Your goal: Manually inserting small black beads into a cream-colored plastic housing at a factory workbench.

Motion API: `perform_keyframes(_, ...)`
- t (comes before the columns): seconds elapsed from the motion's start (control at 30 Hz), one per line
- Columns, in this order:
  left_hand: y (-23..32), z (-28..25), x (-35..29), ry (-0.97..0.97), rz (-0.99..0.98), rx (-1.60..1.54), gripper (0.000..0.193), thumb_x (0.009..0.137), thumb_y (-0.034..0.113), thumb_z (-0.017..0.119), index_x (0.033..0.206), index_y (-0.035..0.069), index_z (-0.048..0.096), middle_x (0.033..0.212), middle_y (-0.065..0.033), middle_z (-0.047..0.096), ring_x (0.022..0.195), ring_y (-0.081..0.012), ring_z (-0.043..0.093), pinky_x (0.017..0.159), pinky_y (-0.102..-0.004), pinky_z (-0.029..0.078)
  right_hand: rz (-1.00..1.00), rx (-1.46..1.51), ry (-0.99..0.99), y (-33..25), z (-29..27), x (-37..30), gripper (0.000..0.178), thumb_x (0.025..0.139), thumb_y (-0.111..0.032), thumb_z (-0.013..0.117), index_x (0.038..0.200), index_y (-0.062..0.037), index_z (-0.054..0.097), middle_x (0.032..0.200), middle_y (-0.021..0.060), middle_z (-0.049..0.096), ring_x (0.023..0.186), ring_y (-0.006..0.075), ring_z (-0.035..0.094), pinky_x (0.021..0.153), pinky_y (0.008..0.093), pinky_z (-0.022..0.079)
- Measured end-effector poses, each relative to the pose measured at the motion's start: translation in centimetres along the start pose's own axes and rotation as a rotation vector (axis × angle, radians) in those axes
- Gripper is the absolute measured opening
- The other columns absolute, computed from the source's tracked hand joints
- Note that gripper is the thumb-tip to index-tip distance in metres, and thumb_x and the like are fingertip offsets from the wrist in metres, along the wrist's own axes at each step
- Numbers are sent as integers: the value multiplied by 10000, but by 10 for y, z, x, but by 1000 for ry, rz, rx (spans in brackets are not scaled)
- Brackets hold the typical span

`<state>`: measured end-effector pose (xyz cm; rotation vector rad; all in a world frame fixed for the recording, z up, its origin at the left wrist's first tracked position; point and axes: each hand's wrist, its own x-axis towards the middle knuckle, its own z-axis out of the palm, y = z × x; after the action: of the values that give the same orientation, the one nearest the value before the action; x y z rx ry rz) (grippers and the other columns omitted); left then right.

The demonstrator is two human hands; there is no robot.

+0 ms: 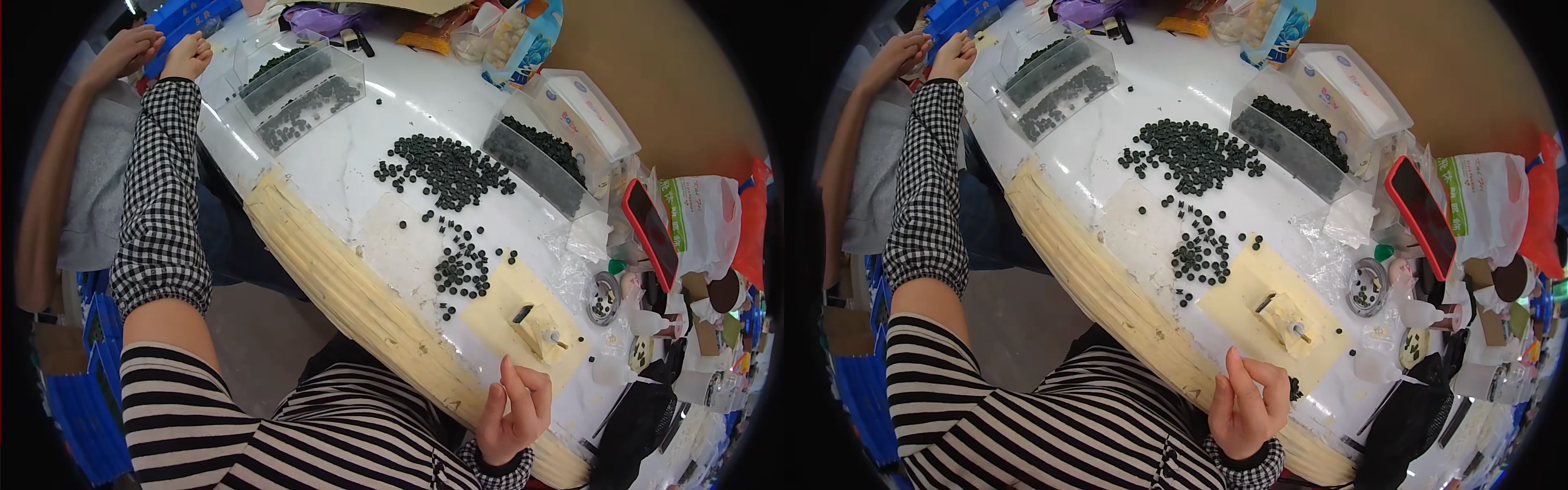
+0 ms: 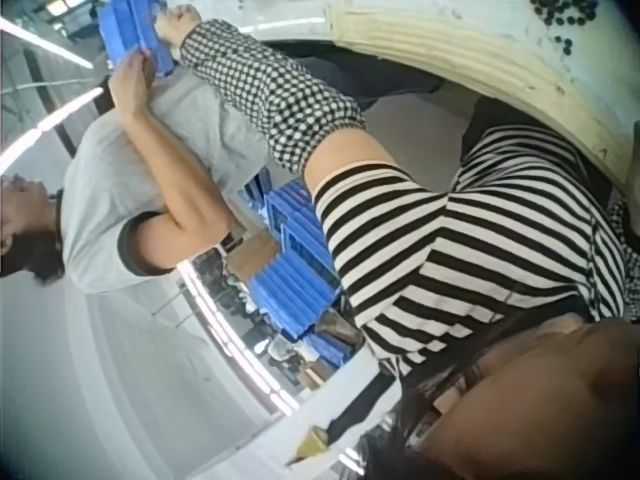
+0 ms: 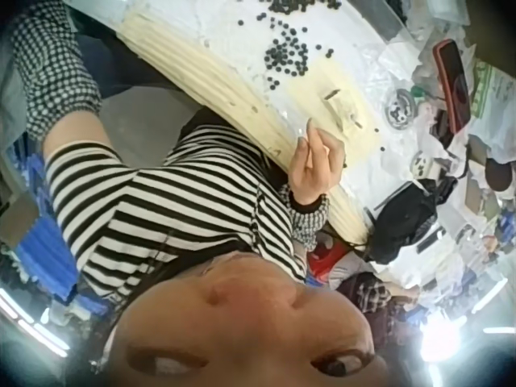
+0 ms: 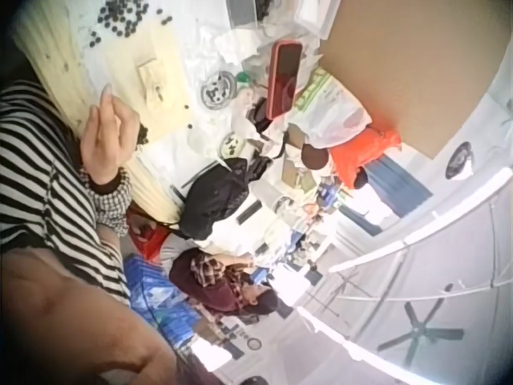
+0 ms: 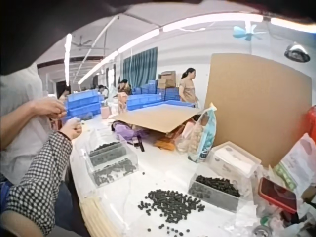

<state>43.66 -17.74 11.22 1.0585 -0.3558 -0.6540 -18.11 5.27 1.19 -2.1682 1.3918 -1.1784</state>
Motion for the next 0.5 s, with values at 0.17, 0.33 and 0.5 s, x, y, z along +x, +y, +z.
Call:
perform_keyframes(0.17,6,3,6,-81,90,46,232,993,61,463,806,129,345,573,32,258,448,-85,216,408,-245,157,-1,5,15,2,3,-2,312,772,50,634,1079,22,687,830,110,606,721,211,550,652,296,442)
perform_keyframes(0.33,2,10,4,-123,88,66,226,994,67,464,816,116,334,585,30,274,451,-76,227,408,-231,164,-12,-7,28,5,3,-1,318,761,25,680,1078,8,694,823,101,610,701,224,553,626,303,437)
perform_keyframes(0.5,24,10,3,-115,162,128,138,966,82,475,834,80,434,644,12,332,523,-84,290,466,-226,217,-19,15,22,4,5,-2,312,768,22,678,1079,4,695,818,99,610,697,222,552,621,303,435)
